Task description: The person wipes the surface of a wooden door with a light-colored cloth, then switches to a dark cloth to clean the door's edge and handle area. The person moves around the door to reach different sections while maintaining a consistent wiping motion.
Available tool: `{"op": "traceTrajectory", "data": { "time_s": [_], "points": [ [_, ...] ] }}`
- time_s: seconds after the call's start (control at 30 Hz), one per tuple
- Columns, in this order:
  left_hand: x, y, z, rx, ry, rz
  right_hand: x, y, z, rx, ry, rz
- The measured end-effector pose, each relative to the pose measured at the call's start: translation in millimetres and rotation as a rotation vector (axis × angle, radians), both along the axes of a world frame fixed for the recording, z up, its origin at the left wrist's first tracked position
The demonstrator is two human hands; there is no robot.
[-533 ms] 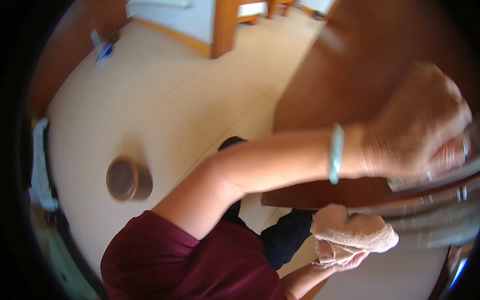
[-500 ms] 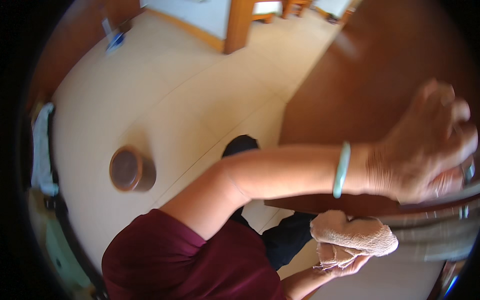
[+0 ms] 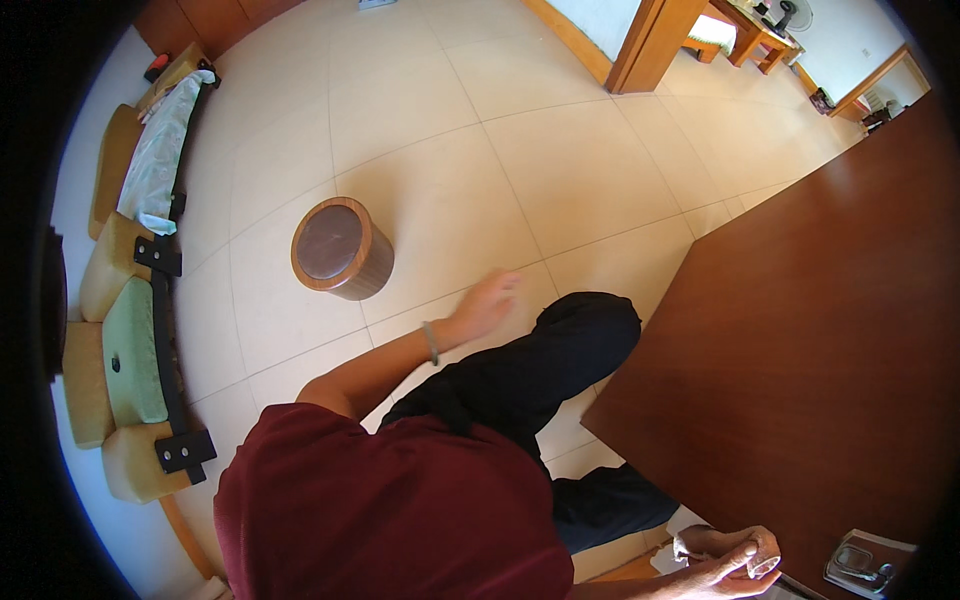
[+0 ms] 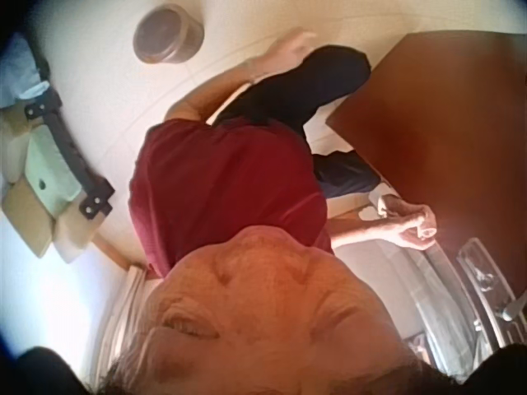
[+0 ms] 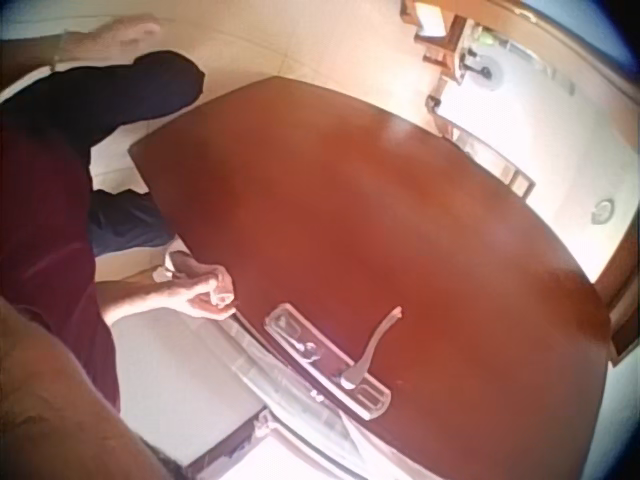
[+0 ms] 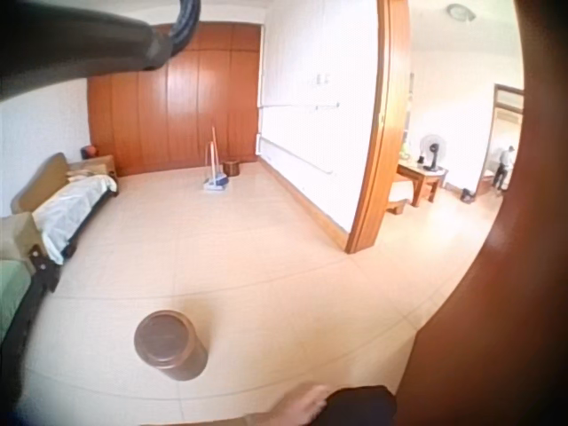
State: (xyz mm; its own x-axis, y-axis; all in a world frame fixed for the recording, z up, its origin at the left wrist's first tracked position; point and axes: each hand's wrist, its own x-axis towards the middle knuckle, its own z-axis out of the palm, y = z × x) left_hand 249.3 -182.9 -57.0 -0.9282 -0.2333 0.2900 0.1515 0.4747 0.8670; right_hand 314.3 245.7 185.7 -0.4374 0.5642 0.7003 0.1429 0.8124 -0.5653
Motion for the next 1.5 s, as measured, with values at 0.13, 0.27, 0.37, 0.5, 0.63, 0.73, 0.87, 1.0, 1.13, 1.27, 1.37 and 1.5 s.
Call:
{"op": "traceTrajectory", "data": {
  "time_s": [0.13,0.27,0.37,0.5,0.63,0.73,0.87,1.0,1.13,1.27,1.37,1.5],
  "points": [
    [70.7,-67.4,-97.6,-0.085,-0.545,0.406,7.6,3.6,-0.6,0.019,0.002,-0.026],
    [82.5,-68.6,-89.8,-0.045,-0.462,0.332,20.9,20.2,-6.6,0.081,0.080,0.050],
    [47.9,-48.7,-63.7,0.121,-0.315,0.195,23.7,11.8,-11.8,0.041,0.126,0.101],
    [-7.9,-1.4,8.4,0.227,-0.014,-0.025,23.4,-3.9,-5.7,-0.184,0.195,0.250],
    [-30.7,58.6,107.4,0.440,0.015,-0.283,52.6,-43.6,41.0,-0.753,0.157,0.657],
    [-21.9,123.1,141.0,0.435,0.102,-0.613,69.6,-35.3,26.6,-0.888,0.085,0.936],
    [4.7,181.3,188.2,0.385,0.247,-1.256,75.9,-48.6,34.9,-0.429,-0.396,1.004],
    [29.2,204.4,187.8,0.632,-0.139,-1.682,71.7,-56.3,25.6,-0.333,-0.363,0.945],
    [35.4,217.7,192.6,0.453,-0.031,-1.586,78.0,-52.1,17.5,-0.387,-0.341,0.832],
    [34.9,224.2,195.9,0.250,0.160,-1.408,70.7,-52.1,15.7,-0.330,-0.232,0.812],
    [34.3,219.0,204.3,0.315,0.031,-1.305,68.3,-46.6,14.3,-0.260,-0.182,0.811],
    [28.3,221.9,211.3,0.274,0.162,-1.195,65.8,-42.0,13.7,-0.295,-0.132,0.752]
  ]
}}
